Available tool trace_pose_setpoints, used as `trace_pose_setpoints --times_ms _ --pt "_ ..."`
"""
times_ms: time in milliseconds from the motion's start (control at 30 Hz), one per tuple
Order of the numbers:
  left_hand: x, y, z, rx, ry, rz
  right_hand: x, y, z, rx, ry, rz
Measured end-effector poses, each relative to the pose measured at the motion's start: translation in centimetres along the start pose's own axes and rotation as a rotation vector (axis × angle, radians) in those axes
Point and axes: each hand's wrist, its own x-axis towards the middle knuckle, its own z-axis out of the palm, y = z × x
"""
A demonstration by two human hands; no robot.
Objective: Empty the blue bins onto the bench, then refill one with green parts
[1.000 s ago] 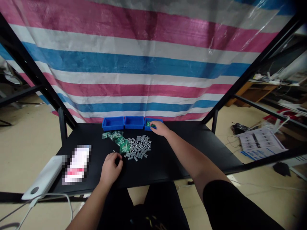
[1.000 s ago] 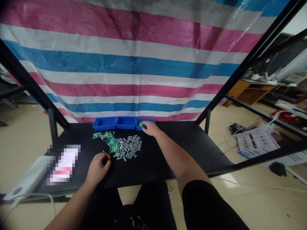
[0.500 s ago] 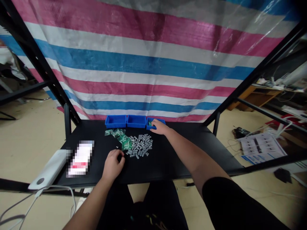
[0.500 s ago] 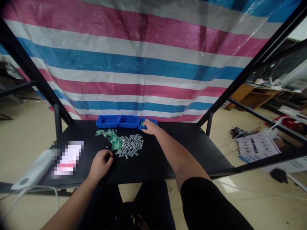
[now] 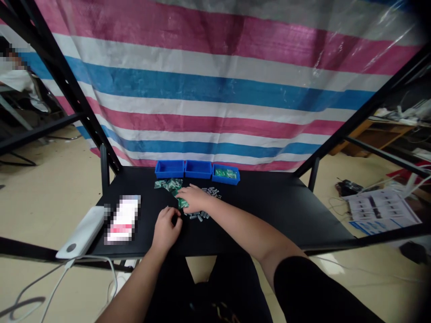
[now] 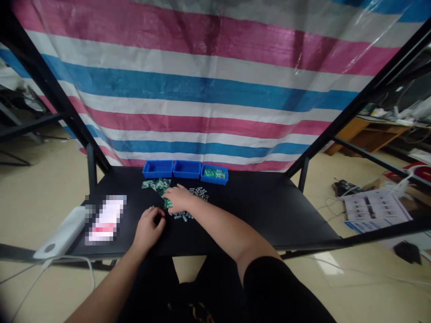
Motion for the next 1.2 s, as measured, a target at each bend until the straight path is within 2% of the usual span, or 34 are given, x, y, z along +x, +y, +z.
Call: trace_pose_setpoints --times_ms 133,200,400,467,600,700,767,833,967,1067,1200 --pt "-0.2 0.1 0.0 0.156 0.142 -0.063 0.1 0.3 0.8 -0.008 0.104 -0.015" --pt "-0.2 0.1 0.3 0.243 0.168 -0.1 0.1 0.3 1.2 -0.013 0.148 -0.025" --pt "-0.2 0.2 1.6 0.42 0.033 -0.137 -0.2 0.9 2.0 0.042 0.325 -0.045" --pt "-0.1 0.2 1.7 0.439 0.0 -0.129 -0.9 1.4 2.2 0.132 0.468 -0.044" --pt "0.0 0.3 1.7 0.459 -0.048 -0.118 -3.7 3.2 1.7 0.321 0.899 0.091" --pt "0.0 0.3 1.7 0.485 -0.07 -0.118 -6.2 5.6 0.4 0.278 1.193 0.226" --pt "0.0 0.4 1.8 0.503 -0.083 -0.117 -7.4 7.9 -0.8 0.182 1.273 0.294" --pt "0.0 0.5 1.8 0.517 -0.095 -0.119 -8.2 10.4 -1.7 0.097 1.227 0.372" --pt "0.1 0.7 1.8 0.535 -0.108 -0.123 -9.1 13.6 -1.9 0.034 0.893 0.529" --pt "0.1 0.8 1.8 0.553 -0.116 -0.127 -9.4 13.8 -1.5 0.038 0.729 0.562" --pt "0.1 0.7 1.9 0.568 -0.13 -0.127 -9.6 13.1 -1.5 -0.003 0.645 0.561"
